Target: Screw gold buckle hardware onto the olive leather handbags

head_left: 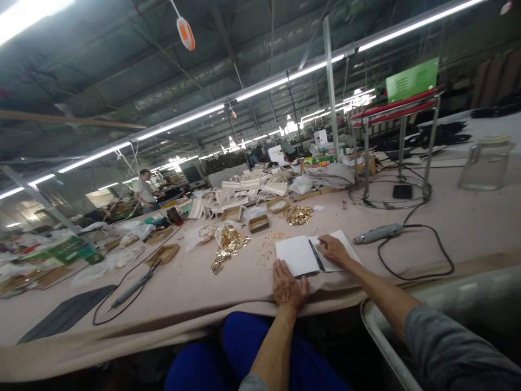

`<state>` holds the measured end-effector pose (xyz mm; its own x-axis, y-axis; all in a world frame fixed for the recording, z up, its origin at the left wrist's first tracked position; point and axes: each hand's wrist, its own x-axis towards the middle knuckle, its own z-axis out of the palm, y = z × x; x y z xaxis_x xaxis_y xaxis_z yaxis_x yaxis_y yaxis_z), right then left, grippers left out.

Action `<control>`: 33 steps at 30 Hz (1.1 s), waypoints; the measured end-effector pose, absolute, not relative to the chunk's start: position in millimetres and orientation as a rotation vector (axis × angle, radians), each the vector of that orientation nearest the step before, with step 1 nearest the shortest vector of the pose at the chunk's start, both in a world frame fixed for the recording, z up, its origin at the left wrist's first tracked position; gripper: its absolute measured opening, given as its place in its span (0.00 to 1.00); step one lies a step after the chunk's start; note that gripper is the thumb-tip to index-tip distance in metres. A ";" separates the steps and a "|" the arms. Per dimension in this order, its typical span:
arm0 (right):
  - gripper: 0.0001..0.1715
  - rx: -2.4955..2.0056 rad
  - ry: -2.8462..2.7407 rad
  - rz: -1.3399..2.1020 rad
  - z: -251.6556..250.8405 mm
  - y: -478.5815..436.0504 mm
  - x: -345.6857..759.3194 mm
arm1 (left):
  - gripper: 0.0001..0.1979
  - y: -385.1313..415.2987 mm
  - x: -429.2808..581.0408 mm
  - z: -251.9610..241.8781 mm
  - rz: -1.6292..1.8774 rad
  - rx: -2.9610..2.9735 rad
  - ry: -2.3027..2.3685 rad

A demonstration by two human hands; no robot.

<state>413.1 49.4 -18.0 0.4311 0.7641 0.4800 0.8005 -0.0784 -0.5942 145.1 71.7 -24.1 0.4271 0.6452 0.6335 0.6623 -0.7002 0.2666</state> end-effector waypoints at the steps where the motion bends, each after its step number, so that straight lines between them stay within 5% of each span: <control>1: 0.18 -1.834 -1.339 -0.059 -17.2 48.1 412.2 | 0.43 72.2 145.4 -24.8 -1.161 -2.638 -1.213; 28: 0.24 -1.904 -1.353 0.069 -8.3 46.6 410.7 | 0.43 69.7 138.4 -15.0 -1.303 -2.743 -1.295; 33: 0.34 -1.946 -1.417 0.197 23.9 32.8 397.4 | 0.42 69.1 139.3 -11.4 -1.280 -2.678 -1.374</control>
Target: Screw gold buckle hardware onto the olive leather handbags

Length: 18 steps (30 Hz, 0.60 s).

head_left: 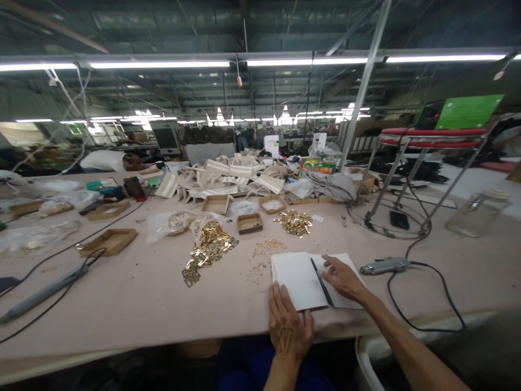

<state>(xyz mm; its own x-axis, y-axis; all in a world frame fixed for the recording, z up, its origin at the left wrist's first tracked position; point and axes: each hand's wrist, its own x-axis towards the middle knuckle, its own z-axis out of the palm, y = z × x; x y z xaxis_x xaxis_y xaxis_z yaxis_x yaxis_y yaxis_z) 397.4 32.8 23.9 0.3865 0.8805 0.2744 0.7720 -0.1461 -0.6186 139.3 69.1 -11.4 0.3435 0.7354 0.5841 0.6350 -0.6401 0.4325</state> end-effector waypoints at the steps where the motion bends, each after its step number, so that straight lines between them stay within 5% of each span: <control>1: 0.37 -1.927 -1.450 0.235 30.8 27.1 391.7 | 0.42 68.9 138.7 -10.0 1.177 2.459 1.267; 7: 0.54 -1.782 -1.656 0.291 26.6 -8.3 358.5 | 0.41 72.9 132.6 -9.8 1.173 2.438 1.217; 18: 0.40 -1.773 -1.529 0.104 -8.3 -15.9 355.8 | 0.43 74.4 128.6 -8.2 1.117 2.387 1.175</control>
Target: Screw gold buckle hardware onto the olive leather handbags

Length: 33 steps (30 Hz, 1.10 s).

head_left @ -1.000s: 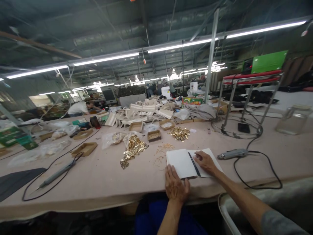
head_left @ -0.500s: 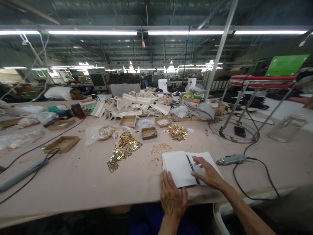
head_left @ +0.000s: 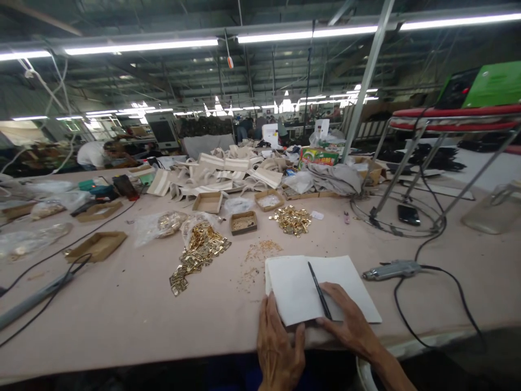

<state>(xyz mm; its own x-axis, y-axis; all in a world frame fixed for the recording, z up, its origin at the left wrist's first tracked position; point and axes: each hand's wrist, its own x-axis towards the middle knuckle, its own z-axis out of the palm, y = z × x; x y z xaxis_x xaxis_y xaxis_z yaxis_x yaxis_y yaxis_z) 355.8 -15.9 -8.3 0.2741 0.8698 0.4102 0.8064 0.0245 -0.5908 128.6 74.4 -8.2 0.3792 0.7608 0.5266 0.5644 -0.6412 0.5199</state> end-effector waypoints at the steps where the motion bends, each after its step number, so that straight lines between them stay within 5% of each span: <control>1: 0.40 -1.770 -1.529 0.106 -7.9 -16.6 356.2 | 0.43 74.4 128.9 -7.5 1.108 2.392 1.180; 33: 0.38 -1.715 -1.492 0.066 -20.0 -12.1 359.8 | 0.46 72.3 142.7 -8.6 1.063 2.510 1.280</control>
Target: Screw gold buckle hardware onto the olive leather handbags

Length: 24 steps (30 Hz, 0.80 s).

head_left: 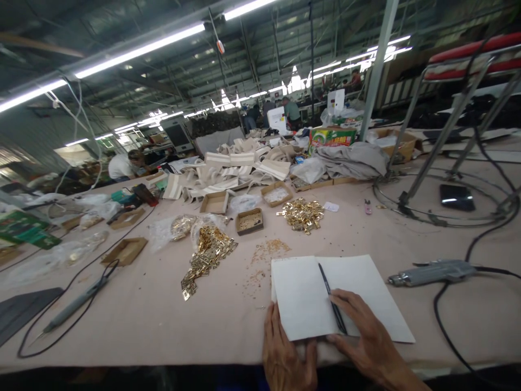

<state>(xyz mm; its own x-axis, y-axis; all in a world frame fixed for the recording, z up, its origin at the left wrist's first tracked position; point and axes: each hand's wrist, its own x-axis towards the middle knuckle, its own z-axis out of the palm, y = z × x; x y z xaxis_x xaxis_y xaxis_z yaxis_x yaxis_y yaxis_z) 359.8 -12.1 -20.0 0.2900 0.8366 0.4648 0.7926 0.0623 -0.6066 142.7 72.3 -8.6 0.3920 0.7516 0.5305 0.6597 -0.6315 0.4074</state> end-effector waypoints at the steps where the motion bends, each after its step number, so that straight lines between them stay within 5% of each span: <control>1: 0.38 -1.715 -1.491 0.072 -21.2 -12.3 360.1 | 0.47 72.2 142.8 -8.9 1.060 2.508 1.279; 11: 0.37 -1.652 -1.362 0.163 -19.2 -14.8 361.8 | 0.40 74.6 141.5 -5.5 1.015 2.617 1.217; 24: 0.27 -1.494 -0.425 0.159 -3.6 -22.6 361.8 | 0.37 77.8 145.4 -1.3 0.959 2.591 1.197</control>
<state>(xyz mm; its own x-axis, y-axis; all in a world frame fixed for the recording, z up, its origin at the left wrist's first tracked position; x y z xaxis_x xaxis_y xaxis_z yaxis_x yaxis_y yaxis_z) 361.8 -22.6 -3.6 0.9165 0.3593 0.1759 0.1562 0.0832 -0.9842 145.4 77.8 -1.3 0.4833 0.7230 0.4937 0.6397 -0.6766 0.3647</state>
